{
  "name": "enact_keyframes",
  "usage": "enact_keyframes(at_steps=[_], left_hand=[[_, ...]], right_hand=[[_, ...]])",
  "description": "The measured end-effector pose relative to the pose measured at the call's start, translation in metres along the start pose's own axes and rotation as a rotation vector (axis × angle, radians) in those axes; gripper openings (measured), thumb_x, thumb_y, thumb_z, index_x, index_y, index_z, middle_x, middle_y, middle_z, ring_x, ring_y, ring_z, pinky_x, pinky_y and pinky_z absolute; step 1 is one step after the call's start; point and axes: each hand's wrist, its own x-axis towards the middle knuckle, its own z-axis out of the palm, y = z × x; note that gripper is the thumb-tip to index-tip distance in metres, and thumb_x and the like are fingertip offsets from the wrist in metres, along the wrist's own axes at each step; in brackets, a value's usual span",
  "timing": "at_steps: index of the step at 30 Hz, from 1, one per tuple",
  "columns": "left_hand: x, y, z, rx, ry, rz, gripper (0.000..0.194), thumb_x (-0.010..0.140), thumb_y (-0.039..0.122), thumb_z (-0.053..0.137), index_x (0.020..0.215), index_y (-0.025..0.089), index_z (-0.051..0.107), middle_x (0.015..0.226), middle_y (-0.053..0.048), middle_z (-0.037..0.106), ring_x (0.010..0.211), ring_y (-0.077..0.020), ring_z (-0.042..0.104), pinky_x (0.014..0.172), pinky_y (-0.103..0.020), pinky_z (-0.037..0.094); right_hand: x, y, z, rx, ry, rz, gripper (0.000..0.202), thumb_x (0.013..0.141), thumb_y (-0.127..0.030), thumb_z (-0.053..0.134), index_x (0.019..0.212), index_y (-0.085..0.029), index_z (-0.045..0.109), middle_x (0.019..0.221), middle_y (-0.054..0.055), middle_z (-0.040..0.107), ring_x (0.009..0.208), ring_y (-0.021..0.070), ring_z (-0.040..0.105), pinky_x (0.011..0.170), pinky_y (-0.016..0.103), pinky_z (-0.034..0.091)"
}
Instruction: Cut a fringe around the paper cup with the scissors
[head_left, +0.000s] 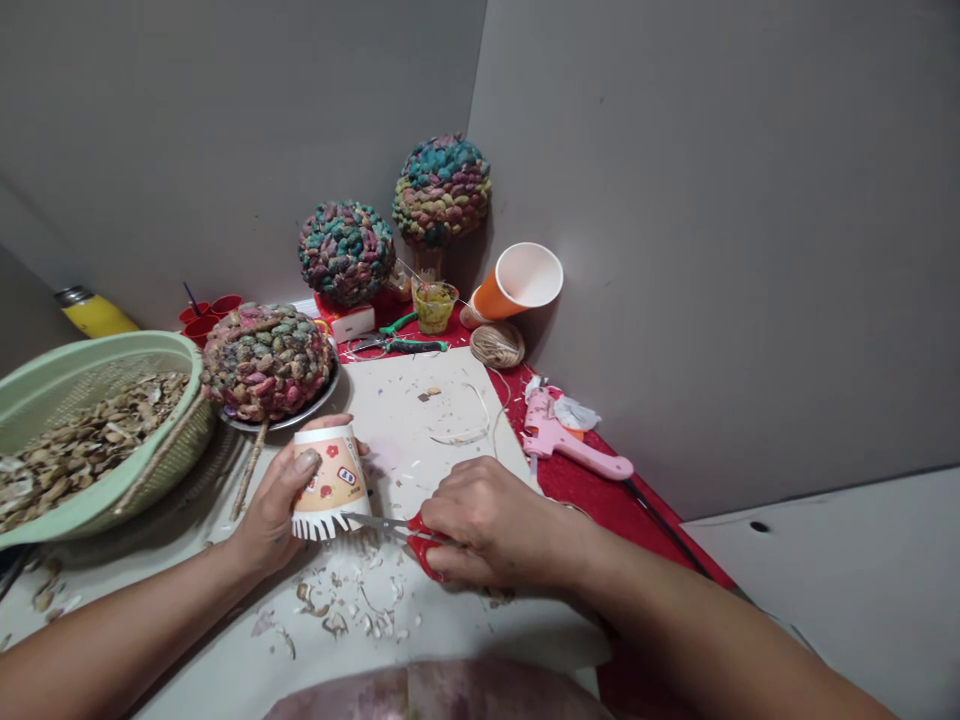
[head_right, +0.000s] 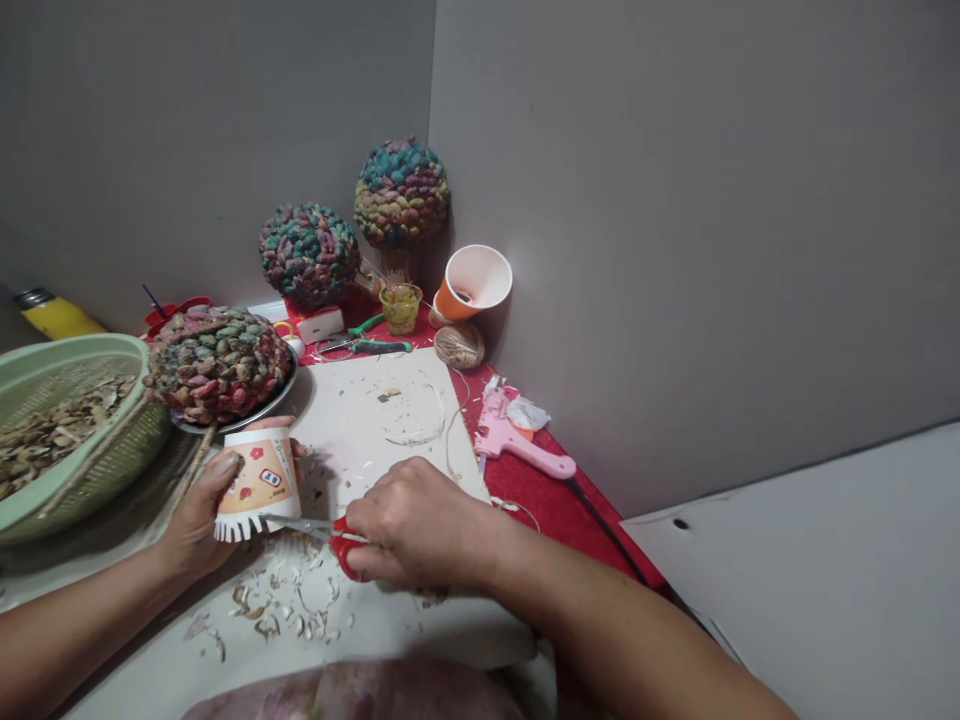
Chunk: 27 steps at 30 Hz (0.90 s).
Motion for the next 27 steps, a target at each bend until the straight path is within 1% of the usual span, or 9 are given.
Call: enact_keyframes(at_steps=[7,10,13,14,16,20,22,24,27], left_hand=[[0.001,-0.003,-0.002,0.011,0.022,-0.009,0.066,0.076,0.042,0.076,0.135,0.018,0.058,0.096,-0.010,0.076,0.075,-0.0236,0.072,0.064,-0.031,0.059],[0.002,-0.003,-0.001,0.006,0.067,-0.020,0.065,0.075,0.043,0.077,0.131,0.016,0.059,0.092,-0.010,0.076,0.067,-0.0219,0.070,0.055,-0.029,0.057],[0.004,-0.003,0.000,0.002,0.134,-0.007,0.064,0.074,0.047,0.076,0.126,0.013,0.061,0.087,-0.009,0.075,0.059,-0.0204,0.067,0.044,-0.027,0.052],[0.005,-0.003,-0.001,0.001,0.153,0.010,0.063,0.073,0.048,0.076,0.124,0.013,0.062,0.085,-0.008,0.074,0.058,-0.0199,0.067,0.044,-0.026,0.052],[0.006,-0.002,-0.002,0.007,0.169,0.069,0.062,0.074,0.047,0.077,0.125,0.016,0.060,0.086,-0.006,0.074,0.062,-0.0193,0.068,0.051,-0.026,0.055],[0.002,-0.004,-0.007,0.178,0.180,0.307,0.065,0.073,0.038,0.082,0.132,0.027,0.055,0.106,-0.004,0.073,0.087,-0.0200,0.071,0.077,-0.027,0.058],[0.001,-0.005,-0.011,0.251,0.193,0.396,0.068,0.071,0.035,0.084,0.133,0.028,0.054,0.117,-0.005,0.071,0.102,-0.0226,0.069,0.087,-0.028,0.055],[0.001,-0.007,-0.013,0.226,0.171,0.367,0.068,0.074,0.036,0.081,0.135,0.029,0.052,0.120,-0.006,0.071,0.105,-0.0246,0.068,0.088,-0.030,0.055],[0.004,-0.009,-0.013,0.078,0.132,0.256,0.061,0.081,0.038,0.074,0.136,0.030,0.050,0.117,-0.006,0.072,0.097,-0.0234,0.071,0.082,-0.030,0.057]], right_hand=[[-0.002,0.001,0.002,0.004,0.062,-0.011,0.027,0.087,-0.022,0.054,0.061,-0.017,0.053,0.054,-0.002,0.055,0.049,0.0108,0.041,0.057,0.029,0.025],[0.000,0.002,0.003,0.076,0.137,-0.011,0.029,0.089,-0.021,0.051,0.059,-0.017,0.050,0.052,-0.003,0.051,0.048,0.0102,0.036,0.056,0.028,0.025],[0.001,0.003,0.004,0.180,0.257,0.001,0.031,0.088,-0.021,0.053,0.058,-0.018,0.046,0.049,-0.005,0.044,0.047,0.0092,0.030,0.054,0.026,0.023],[0.001,0.003,0.004,0.213,0.290,0.010,0.032,0.087,-0.021,0.055,0.058,-0.018,0.045,0.049,-0.006,0.042,0.047,0.0087,0.029,0.054,0.026,0.023],[0.001,0.004,0.005,0.280,0.322,0.038,0.033,0.086,-0.022,0.060,0.058,-0.017,0.043,0.050,-0.007,0.037,0.048,0.0076,0.029,0.053,0.024,0.023],[0.000,0.003,0.005,0.444,0.259,0.109,0.038,0.082,-0.026,0.067,0.057,-0.017,0.040,0.051,-0.009,0.030,0.046,0.0054,0.028,0.049,0.021,0.021],[0.000,0.003,0.003,0.531,0.207,0.162,0.040,0.081,-0.028,0.068,0.056,-0.017,0.039,0.050,-0.009,0.029,0.046,0.0048,0.027,0.048,0.020,0.020],[0.000,0.001,-0.001,0.633,0.139,0.252,0.042,0.079,-0.029,0.068,0.054,-0.017,0.037,0.050,-0.009,0.029,0.045,0.0047,0.026,0.046,0.020,0.019],[0.001,-0.001,-0.007,0.795,0.009,0.427,0.045,0.074,-0.027,0.070,0.051,-0.018,0.033,0.048,-0.009,0.025,0.045,0.0046,0.023,0.043,0.020,0.016]])
